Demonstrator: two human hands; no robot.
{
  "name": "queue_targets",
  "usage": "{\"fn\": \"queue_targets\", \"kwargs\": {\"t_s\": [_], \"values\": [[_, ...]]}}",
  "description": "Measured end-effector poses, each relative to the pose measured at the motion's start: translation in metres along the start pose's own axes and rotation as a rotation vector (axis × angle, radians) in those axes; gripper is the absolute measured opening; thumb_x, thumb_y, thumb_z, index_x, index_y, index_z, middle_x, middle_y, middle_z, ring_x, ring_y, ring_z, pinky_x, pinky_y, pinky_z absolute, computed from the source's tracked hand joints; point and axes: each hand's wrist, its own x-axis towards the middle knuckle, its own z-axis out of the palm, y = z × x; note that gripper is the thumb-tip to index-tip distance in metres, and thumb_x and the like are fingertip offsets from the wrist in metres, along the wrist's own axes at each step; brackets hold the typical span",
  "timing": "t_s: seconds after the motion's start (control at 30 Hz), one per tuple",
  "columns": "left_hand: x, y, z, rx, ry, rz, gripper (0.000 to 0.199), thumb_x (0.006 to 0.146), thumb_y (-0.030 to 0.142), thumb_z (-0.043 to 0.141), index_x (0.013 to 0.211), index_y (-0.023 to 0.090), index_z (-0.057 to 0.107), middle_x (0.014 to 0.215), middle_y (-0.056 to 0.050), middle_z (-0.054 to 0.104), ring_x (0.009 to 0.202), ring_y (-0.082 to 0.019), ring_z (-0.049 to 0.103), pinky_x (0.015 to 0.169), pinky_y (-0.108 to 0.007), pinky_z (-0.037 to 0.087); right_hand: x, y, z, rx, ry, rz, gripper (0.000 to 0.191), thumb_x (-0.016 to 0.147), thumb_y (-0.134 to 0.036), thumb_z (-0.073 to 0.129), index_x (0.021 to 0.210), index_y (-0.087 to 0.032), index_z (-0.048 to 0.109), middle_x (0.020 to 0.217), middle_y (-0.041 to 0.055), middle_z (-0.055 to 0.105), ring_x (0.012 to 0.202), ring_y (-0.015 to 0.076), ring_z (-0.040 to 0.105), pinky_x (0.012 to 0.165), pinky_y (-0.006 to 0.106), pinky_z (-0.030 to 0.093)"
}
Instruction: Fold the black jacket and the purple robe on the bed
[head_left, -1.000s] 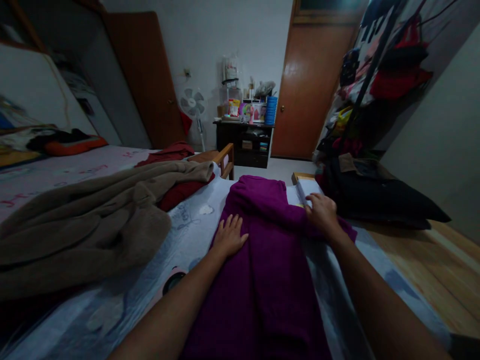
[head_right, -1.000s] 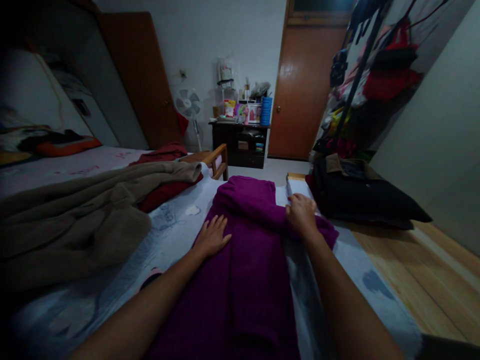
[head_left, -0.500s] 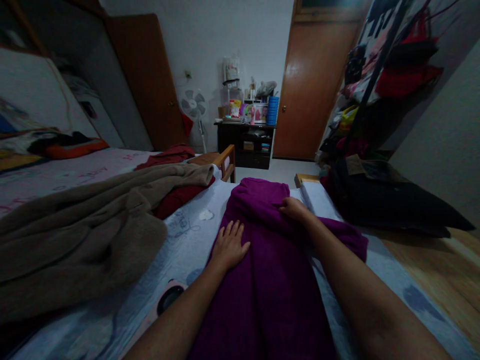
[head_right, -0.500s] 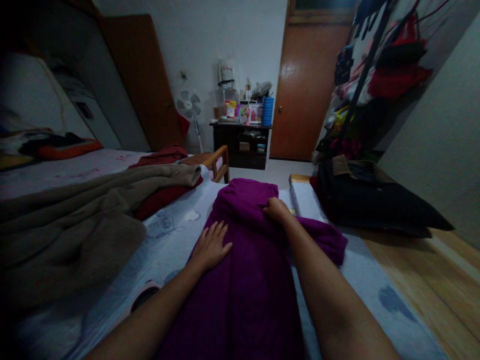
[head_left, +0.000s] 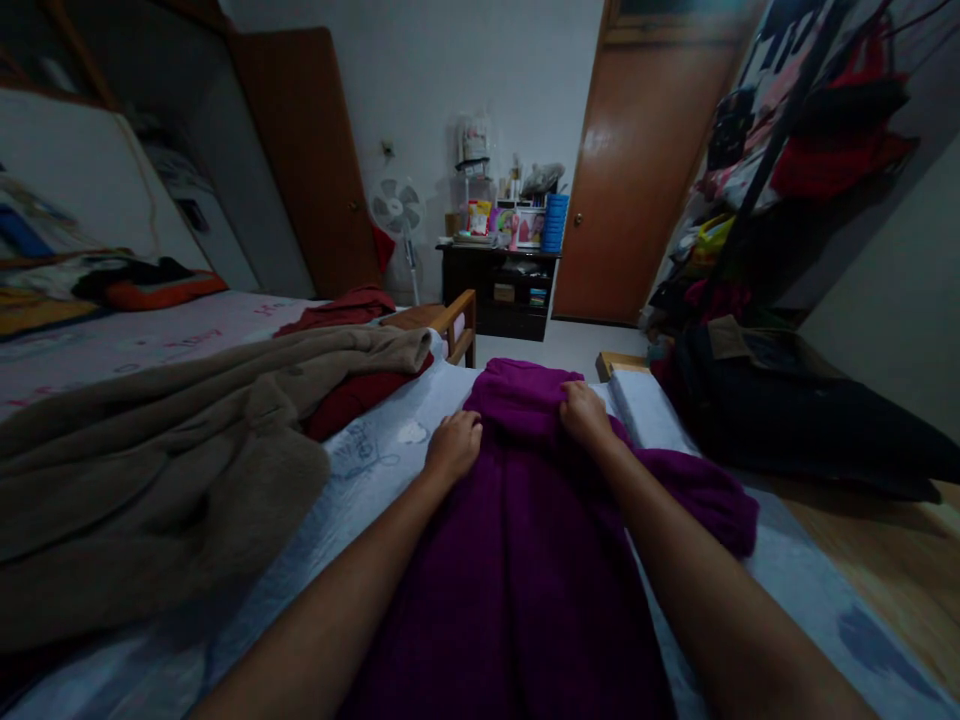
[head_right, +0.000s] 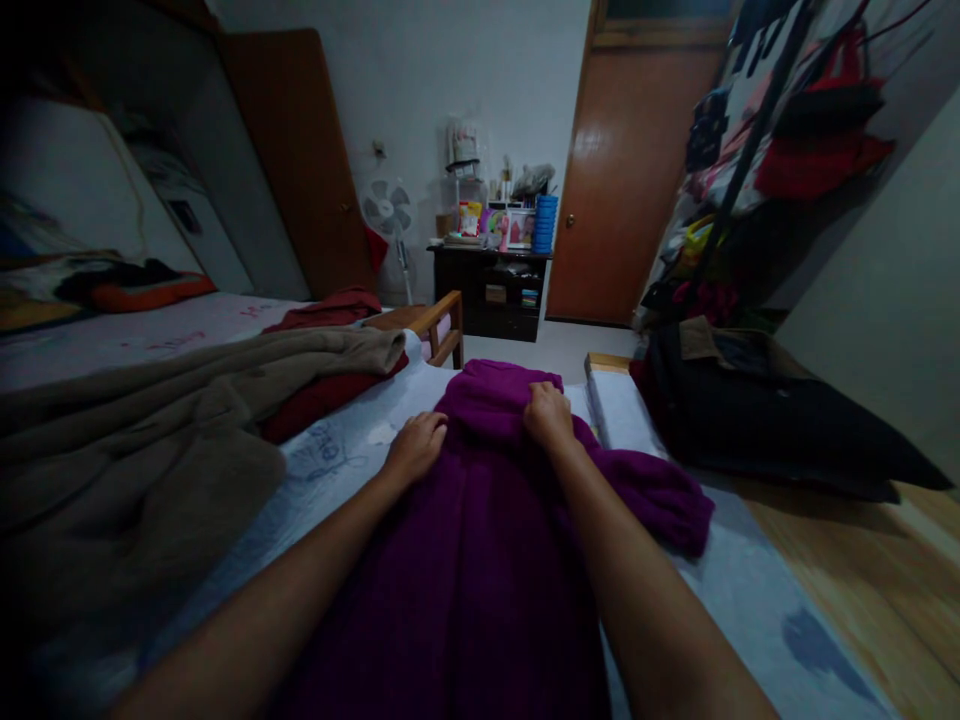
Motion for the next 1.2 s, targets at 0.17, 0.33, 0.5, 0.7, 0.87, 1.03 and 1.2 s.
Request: {"fn": "queue_targets", "kwargs": {"t_s": [0.17,0.33,0.5,0.7,0.87,1.03,1.2], "values": [[0.043,-0.001,0.030,-0.003,0.104,-0.066,0.053,0.089,0.016,0.040,0.142,0.007,0.039,0.148,-0.017,0.041,0.138,-0.023,0.036,0.115,-0.037,0.031,0.003,-0.024,0.026,0.120,-0.103,-0.137,0.041,0.095,-0.030,0.039,0.133,-0.020,0.050,0.141,0.0102,0.050,0.129,0.0229,0.042,0.108,0.040,0.028],[0.043,0.001,0.069,0.086,-0.022,-0.091,0.048,0.095,0.023,0.034,0.141,0.012,0.044,0.145,-0.012,0.048,0.135,-0.021,0.042,0.112,-0.038,0.033,-0.010,-0.018,0.056,0.082,-0.250,-0.084,0.044,0.096,-0.040,0.036,0.135,-0.026,0.049,0.145,0.0071,0.046,0.135,0.0260,0.035,0.109,0.052,0.022],[0.034,0.000,0.075,0.165,-0.045,-0.059,0.047,0.097,0.028,0.032,0.140,0.016,0.045,0.145,-0.008,0.049,0.136,-0.021,0.040,0.113,-0.039,0.030,-0.009,-0.016,0.061,0.112,-0.255,-0.044,0.046,0.094,-0.038,0.037,0.136,-0.025,0.049,0.146,0.0066,0.045,0.136,0.0249,0.035,0.111,0.048,0.021],[0.030,0.002,0.074,0.212,-0.014,-0.037,0.048,0.096,0.029,0.033,0.140,0.019,0.047,0.145,-0.007,0.049,0.137,-0.024,0.038,0.112,-0.041,0.029,0.026,-0.028,0.045,0.124,-0.383,0.112,0.037,0.084,-0.032,0.049,0.116,-0.021,0.066,0.124,0.0122,0.063,0.115,0.0293,0.057,0.097,0.044,0.039],[0.028,0.002,0.074,0.216,-0.015,-0.025,0.047,0.095,0.030,0.034,0.139,0.021,0.048,0.145,-0.005,0.048,0.137,-0.023,0.037,0.111,-0.042,0.029,0.048,-0.046,0.045,0.134,-0.207,0.178,0.043,0.094,-0.030,0.033,0.128,-0.017,0.056,0.130,0.0143,0.059,0.124,0.0265,0.050,0.102,0.041,0.033],[0.028,-0.002,0.076,0.203,0.005,-0.009,0.047,0.095,0.032,0.034,0.139,0.021,0.049,0.144,-0.005,0.050,0.136,-0.024,0.038,0.111,-0.042,0.030,0.029,-0.053,0.067,0.093,-0.101,0.238,0.050,0.088,-0.036,0.049,0.132,-0.013,0.050,0.130,0.0178,0.058,0.127,0.0335,0.042,0.108,0.051,0.020],[0.029,-0.002,0.077,0.173,0.031,-0.038,0.047,0.095,0.030,0.035,0.140,0.019,0.047,0.142,-0.007,0.052,0.136,-0.023,0.039,0.112,-0.041,0.029,0.015,-0.054,0.073,0.080,-0.052,0.176,0.036,0.083,-0.020,0.047,0.117,-0.018,0.059,0.117,0.0139,0.062,0.113,0.0293,0.050,0.101,0.045,0.027]]}}
